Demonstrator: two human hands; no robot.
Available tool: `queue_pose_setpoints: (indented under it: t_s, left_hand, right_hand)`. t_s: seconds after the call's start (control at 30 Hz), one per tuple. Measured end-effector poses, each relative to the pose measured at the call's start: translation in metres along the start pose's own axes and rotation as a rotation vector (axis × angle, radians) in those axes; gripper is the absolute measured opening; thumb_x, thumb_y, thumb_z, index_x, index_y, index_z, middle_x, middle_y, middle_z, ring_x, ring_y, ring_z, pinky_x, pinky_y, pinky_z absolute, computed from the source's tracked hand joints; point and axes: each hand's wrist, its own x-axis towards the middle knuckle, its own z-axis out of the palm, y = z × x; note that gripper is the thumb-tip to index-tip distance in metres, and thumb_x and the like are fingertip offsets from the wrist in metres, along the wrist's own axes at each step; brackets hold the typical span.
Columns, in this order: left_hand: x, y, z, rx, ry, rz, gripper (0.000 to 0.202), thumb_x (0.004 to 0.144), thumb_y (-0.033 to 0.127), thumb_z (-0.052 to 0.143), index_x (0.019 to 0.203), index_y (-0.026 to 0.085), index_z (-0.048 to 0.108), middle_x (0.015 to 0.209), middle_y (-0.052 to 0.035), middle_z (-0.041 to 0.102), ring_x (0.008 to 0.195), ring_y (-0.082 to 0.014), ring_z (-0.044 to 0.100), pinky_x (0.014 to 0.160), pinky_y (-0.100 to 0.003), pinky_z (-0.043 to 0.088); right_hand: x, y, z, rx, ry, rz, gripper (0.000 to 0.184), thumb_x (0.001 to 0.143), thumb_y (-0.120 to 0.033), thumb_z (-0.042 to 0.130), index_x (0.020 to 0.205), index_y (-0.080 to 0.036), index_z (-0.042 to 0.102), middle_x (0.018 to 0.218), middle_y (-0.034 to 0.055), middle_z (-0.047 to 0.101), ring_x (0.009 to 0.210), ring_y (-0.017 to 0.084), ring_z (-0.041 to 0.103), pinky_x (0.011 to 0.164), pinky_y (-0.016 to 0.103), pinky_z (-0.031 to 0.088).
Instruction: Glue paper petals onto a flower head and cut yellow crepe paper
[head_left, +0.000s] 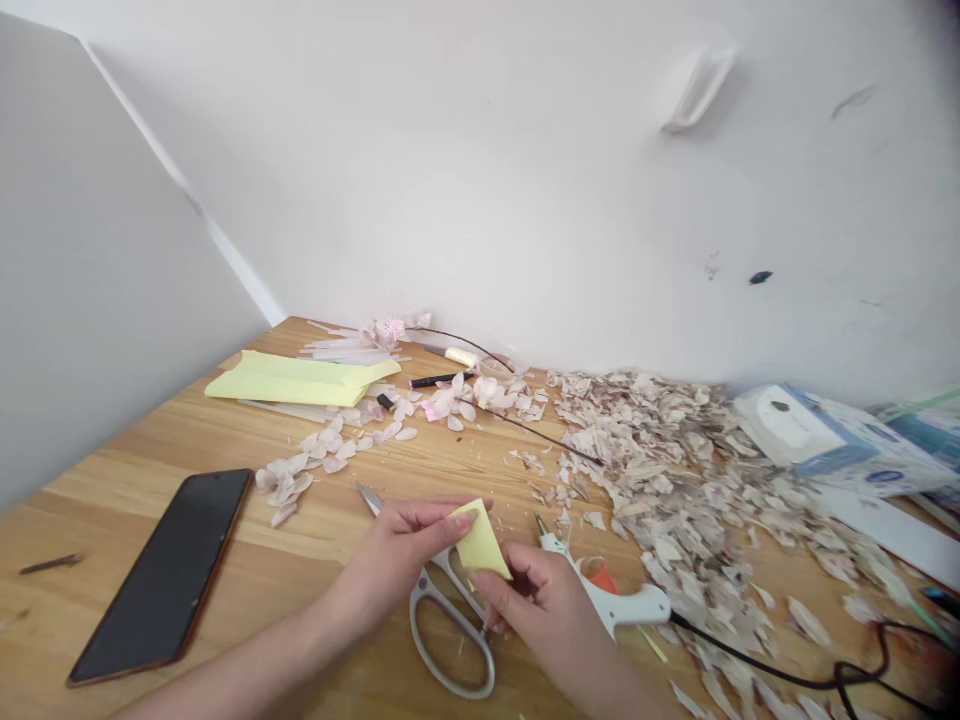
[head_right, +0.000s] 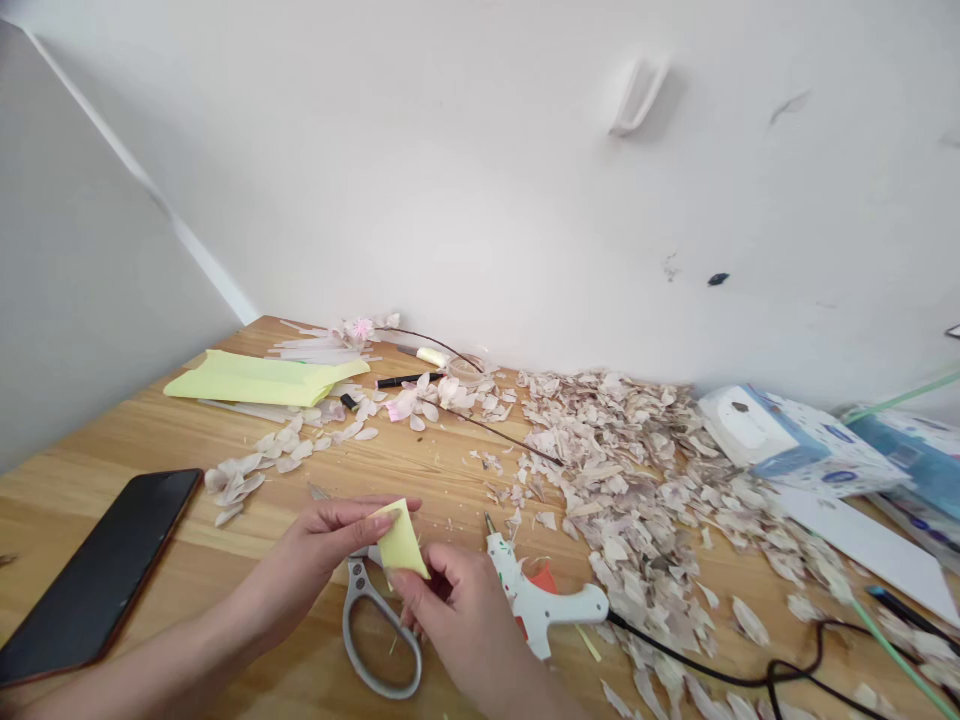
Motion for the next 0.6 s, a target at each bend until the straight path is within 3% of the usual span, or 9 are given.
queue_pose_setpoints:
  t_s: [0.13, 0.27, 0.43, 0.6]
  left_hand:
    - [0.0002, 0.0005, -0.0004, -0.017, 0.005, -0.014, 0.019, 0.074, 0.034, 0.063, 0.074, 0.020, 0.075, 0.099, -0.0038, 0.071, 0.093, -0.0208, 0.060, 0.085, -0.026, 0.041]
    - [-0.0001, 0.0022, 0.0010, 0.011, 0.017, -0.004, 0.017, 0.074, 0.033, 0.063, 0.075, 0.021, 0.075, 0.096, -0.0031, 0.072, 0.091, -0.0190, 0.060, 0.083, -0.024, 0.042]
    - [-0.0005, 0.0022, 0.0018, 0.003, 0.011, -0.016, 0.019, 0.074, 0.033, 0.063, 0.083, 0.021, 0.075, 0.089, -0.0023, 0.073, 0.084, -0.0175, 0.062, 0.080, -0.024, 0.042]
    - [-0.0026, -0.0002, 0.0022, 0.002, 0.029, -0.031, 0.021, 0.073, 0.033, 0.064, 0.085, 0.020, 0.075, 0.075, -0.0011, 0.073, 0.080, -0.0176, 0.063, 0.077, -0.024, 0.044]
  right_hand:
    - [0.0011, -0.0012, 0.0006, 0.067, -0.049, 0.041, 0.022, 0.076, -0.036, 0.059, 0.067, -0.017, 0.056, 0.060, 0.0001, 0.062, 0.051, 0.012, 0.053, 0.050, 0.022, 0.042]
    - [0.0014, -0.0002, 0.0032, 0.115, -0.075, 0.082, 0.025, 0.074, -0.039, 0.060, 0.067, -0.016, 0.057, 0.061, 0.0013, 0.063, 0.052, 0.012, 0.055, 0.050, 0.022, 0.044]
    - [0.0018, 0.0027, 0.0056, 0.077, -0.028, 0.047, 0.022, 0.076, -0.036, 0.057, 0.067, -0.016, 0.054, 0.053, -0.0020, 0.058, 0.047, 0.011, 0.052, 0.048, 0.021, 0.041]
    - [-0.0006, 0.0021, 0.0046, 0.053, -0.066, 0.037, 0.023, 0.077, -0.038, 0.058, 0.071, -0.015, 0.058, 0.063, 0.0014, 0.063, 0.054, 0.012, 0.055, 0.052, 0.022, 0.043]
